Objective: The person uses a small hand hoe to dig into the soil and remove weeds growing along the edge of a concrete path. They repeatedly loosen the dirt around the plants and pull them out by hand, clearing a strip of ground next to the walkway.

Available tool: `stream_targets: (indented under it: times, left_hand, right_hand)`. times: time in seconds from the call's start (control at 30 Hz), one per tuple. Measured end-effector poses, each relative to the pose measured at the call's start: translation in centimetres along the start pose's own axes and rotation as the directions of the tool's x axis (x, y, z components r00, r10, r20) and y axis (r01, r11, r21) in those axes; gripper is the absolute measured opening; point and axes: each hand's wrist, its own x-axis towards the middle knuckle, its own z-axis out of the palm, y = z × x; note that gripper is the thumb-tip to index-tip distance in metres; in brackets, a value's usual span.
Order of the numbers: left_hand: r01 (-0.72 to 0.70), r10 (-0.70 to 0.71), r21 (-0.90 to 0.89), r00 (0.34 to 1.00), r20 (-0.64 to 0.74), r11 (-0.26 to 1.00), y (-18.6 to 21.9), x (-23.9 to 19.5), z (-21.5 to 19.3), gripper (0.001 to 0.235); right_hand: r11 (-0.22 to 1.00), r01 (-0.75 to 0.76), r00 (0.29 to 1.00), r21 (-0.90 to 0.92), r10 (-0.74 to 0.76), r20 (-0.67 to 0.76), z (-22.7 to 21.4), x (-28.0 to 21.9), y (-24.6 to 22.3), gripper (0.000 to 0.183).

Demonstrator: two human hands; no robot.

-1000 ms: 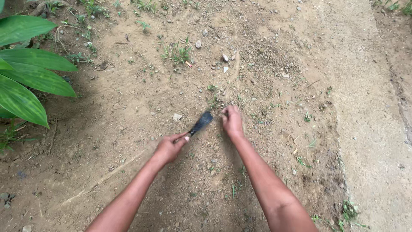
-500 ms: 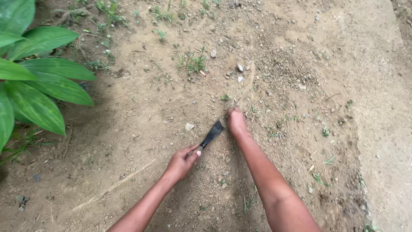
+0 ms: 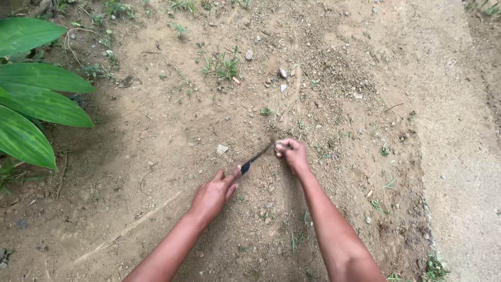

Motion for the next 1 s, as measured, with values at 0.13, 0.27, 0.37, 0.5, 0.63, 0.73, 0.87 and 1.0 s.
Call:
stream_targets:
  times: [0.13,0.27,0.37,0.5,0.63,0.73,0.87,1.0]
  left_hand:
    - [0.216,-0.192,-0.184,0.971,0.142,0.959,0.8,-1.8,-2.3,0.047]
    - [0.389,-0.301,-0.400,0.916,0.266,0.830,1.3,-0.3,-2.7,0.044]
    - [0.429,-0.296,-0.568,0.902,0.315,0.702,1.6,1.8,-1.6,0.042]
    - [0.439,-0.299,-0.605,0.898,0.323,0.664,0.6,1.5,-1.2,0.042]
    - [0.482,-0.281,-0.695,0.876,0.392,0.534,1.2,2.9,-0.1,0.043]
    - [0.395,-0.267,-0.572,0.917,0.297,0.719,1.3,4.4,1.8,0.041]
    - [-0.370,0.172,-0.307,0.837,-0.519,0.877,0.3,3.7,2.9,0.039]
    - [0.419,-0.242,-0.561,0.900,0.363,0.714,1.6,3.6,1.1,0.044]
  right_hand:
    - [0.971,0.080,0.997,0.226,-0.083,0.004,-5.2,-2.4,1.9,0.014]
    - [0.956,0.274,0.907,-0.102,-0.292,-0.305,-6.4,-4.3,1.1,0.014]
    - [0.828,0.277,0.845,-0.488,-0.452,-0.286,-3.7,-4.4,-1.5,0.017]
    - [0.591,0.293,0.857,-0.751,-0.511,-0.068,0.0,-2.3,-4.8,0.019]
    - [0.468,0.247,0.868,-0.848,-0.495,-0.021,0.4,-1.0,-4.2,0.029]
    - [0.635,0.096,0.932,-0.766,-0.327,-0.154,0.1,0.8,-3.1,0.025]
    - [0.623,0.288,0.868,-0.727,-0.490,-0.077,-1.2,2.0,-1.4,0.005]
    - [0.794,0.263,0.908,-0.548,-0.396,-0.138,-1.6,3.0,-0.8,0.008]
